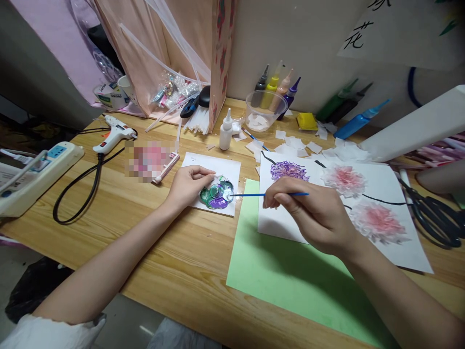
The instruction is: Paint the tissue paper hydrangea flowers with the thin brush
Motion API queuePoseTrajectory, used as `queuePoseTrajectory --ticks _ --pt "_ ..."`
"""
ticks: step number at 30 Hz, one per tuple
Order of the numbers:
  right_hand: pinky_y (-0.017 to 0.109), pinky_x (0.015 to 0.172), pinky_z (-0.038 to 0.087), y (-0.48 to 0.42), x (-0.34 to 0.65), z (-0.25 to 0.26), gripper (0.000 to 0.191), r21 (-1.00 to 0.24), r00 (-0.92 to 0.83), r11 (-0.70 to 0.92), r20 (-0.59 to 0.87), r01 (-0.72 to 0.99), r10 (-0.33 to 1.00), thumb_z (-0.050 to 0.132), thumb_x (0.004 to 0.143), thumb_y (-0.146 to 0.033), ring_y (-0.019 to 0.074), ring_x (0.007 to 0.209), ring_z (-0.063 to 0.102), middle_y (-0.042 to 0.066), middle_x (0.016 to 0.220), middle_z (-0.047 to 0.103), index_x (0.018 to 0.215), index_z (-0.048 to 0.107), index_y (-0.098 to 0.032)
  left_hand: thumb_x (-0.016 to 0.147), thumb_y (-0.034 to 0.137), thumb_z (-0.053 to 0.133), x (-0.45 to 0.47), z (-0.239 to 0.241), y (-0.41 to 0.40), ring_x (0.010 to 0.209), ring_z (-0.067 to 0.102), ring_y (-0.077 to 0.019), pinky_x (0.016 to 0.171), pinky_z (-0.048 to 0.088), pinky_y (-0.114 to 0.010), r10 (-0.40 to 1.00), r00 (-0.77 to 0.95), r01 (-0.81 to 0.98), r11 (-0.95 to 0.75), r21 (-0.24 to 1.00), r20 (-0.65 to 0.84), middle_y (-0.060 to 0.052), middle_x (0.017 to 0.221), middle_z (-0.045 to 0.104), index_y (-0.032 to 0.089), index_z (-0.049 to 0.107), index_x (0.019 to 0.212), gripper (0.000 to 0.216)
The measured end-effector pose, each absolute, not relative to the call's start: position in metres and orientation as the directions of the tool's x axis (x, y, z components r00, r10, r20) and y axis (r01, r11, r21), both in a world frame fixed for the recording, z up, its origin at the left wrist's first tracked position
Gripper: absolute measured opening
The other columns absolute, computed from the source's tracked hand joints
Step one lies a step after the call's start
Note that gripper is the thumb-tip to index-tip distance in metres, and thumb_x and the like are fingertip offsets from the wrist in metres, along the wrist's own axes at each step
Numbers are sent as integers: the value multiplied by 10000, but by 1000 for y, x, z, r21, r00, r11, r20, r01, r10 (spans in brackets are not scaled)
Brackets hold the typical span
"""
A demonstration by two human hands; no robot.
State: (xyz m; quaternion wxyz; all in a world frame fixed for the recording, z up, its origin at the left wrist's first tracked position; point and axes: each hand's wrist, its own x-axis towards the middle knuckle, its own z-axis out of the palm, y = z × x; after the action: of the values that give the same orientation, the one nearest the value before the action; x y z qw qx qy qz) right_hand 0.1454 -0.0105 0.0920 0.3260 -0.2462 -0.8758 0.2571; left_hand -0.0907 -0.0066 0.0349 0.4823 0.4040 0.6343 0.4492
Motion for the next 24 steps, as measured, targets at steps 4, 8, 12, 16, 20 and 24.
queuePoseTrajectory --ticks 4,8,12,16,20,24 --pt "240 625 444 -14 142 94 145 -572 -704 790 467 221 535 421 904 -101 122 671 538 34 727 601 847 531 -176 560 296 758 -90 35 -7 548 581 -127 537 419 -216 946 -207 73 268 961 -248 -39 618 686 106 700 737 266" --pt "237 611 434 -16 141 96 150 -562 -729 807 473 183 494 415 896 -95 123 654 517 36 710 593 837 527 -175 572 296 753 -90 35 -8 545 580 -124 533 417 -212 947 -206 80 269 960 -248 -34 609 682 107 697 737 257" --pt "233 620 432 -17 141 95 158 -553 -761 816 454 168 464 403 887 -84 127 666 518 38 713 592 837 522 -174 575 291 751 -90 35 -7 552 583 -127 538 422 -213 945 -211 84 271 959 -249 -35 612 682 107 696 737 252" --pt "229 624 432 -16 140 93 158 -544 -767 822 452 168 456 398 888 -87 130 677 527 39 716 594 840 521 -174 578 292 745 -90 36 -7 555 583 -131 538 424 -218 949 -206 103 264 959 -239 -39 617 682 105 703 742 252" --pt "232 618 436 -16 138 91 157 -540 -759 822 455 180 465 397 891 -90 131 671 528 42 724 600 844 521 -175 574 300 743 -90 36 -7 541 576 -127 524 419 -217 949 -206 112 265 958 -239 -35 610 679 106 703 742 260" --pt "242 608 445 -15 138 90 148 -521 -723 820 469 237 507 404 907 -122 135 650 533 37 708 599 846 523 -183 571 311 744 -90 36 -7 528 566 -124 518 413 -217 950 -201 105 263 959 -239 -25 583 667 109 702 741 267"
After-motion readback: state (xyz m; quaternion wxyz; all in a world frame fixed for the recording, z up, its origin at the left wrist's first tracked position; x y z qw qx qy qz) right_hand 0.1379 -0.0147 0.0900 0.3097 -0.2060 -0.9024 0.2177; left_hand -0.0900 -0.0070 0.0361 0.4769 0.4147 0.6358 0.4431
